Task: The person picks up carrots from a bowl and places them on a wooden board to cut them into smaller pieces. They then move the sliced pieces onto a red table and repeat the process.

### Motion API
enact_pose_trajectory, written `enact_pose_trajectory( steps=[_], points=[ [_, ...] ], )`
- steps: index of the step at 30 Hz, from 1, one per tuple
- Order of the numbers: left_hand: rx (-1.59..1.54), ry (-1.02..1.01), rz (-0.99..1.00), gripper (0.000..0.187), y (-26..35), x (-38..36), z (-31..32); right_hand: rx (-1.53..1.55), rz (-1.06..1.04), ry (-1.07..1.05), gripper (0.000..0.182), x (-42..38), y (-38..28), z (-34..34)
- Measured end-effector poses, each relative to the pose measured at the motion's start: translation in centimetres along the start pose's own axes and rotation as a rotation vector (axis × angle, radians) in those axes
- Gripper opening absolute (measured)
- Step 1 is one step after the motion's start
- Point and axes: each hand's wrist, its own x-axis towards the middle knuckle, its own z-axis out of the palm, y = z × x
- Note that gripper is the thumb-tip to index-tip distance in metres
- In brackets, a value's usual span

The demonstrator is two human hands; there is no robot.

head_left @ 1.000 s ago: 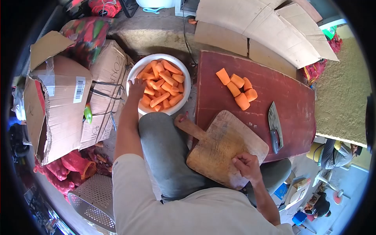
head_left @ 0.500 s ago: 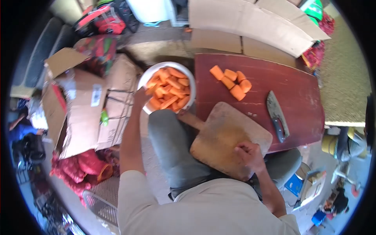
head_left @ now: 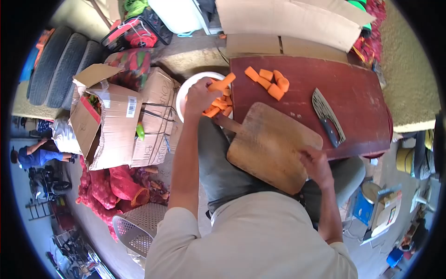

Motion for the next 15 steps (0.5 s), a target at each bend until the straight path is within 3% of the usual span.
enact_pose_trajectory(
  steps=[1,2,3,8,15],
  points=[
    [-0.023,0.023,0.108,0.047,-0.6,0.7,1.2,-0.085,-0.065,0.057,0.016,-0.1,0.4,-1.0],
    [-0.125,-0.031,0.008,0.046,-0.2,1.6,1.7,-0.164,-0.134,0.098,0.017,-0.3,0.8,-1.8],
    [-0.222,-0.074,-0.099,0.044,0.2,2.0,2.2,-0.05,-0.019,0.087,0.017,-0.3,1.0,-2.4],
    [-0.206,0.054,-0.262,0.048,-0.3,2.2,4.8,-0.139,0.023,0.195,0.019,-0.5,1.9,-4.6],
    [-0.3,0.085,-0.327,0.046,0.1,0.9,4.7,-0.293,-0.044,0.153,0.024,-0.8,3.1,-3.6]
  ],
)
